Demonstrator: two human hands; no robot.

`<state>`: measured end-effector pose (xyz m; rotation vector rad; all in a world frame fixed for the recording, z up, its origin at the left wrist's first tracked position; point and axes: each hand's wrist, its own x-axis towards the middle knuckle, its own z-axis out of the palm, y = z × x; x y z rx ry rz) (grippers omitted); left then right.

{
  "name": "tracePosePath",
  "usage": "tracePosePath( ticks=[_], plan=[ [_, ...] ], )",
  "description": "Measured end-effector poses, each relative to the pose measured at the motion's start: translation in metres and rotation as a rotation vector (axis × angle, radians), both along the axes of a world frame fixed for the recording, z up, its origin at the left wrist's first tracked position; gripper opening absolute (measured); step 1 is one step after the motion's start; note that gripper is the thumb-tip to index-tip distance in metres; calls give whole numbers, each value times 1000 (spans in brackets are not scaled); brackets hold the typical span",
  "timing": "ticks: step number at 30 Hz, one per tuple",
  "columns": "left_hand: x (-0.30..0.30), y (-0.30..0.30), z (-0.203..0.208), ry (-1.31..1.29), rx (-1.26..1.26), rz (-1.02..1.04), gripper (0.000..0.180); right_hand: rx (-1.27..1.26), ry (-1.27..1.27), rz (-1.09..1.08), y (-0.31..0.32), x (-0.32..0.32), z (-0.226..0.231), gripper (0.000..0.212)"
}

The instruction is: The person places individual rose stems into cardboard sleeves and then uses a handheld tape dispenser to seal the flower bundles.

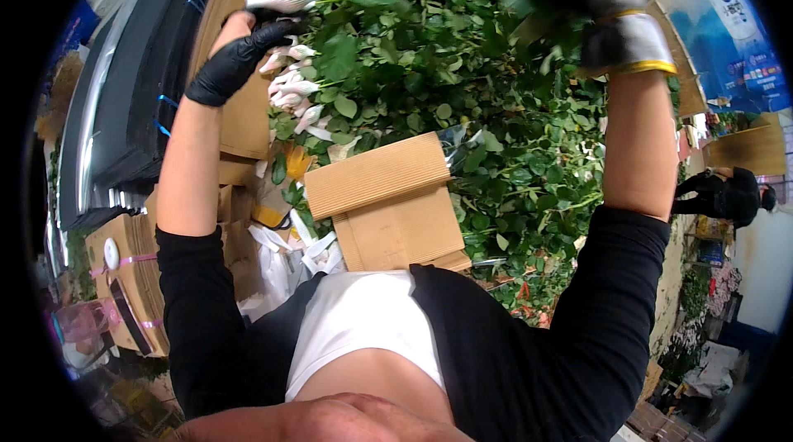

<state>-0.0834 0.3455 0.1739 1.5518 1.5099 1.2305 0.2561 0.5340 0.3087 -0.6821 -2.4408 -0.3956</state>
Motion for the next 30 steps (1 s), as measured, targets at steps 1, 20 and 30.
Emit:
tracePosePath(
  ticks=[1, 20, 30],
  plan=[
    [-14, -1, -30, -187, -59, -32, 37, -520, 547, -29, -4, 7, 26, 25],
    [35, 2, 53, -305, 302, -157, 37, -477, -82, 192, -48, -52, -82, 32],
    [-42, 14, -173, 488, 66, 143, 54, 685, -87, -99, 106, 190, 121, 40]
  ],
)
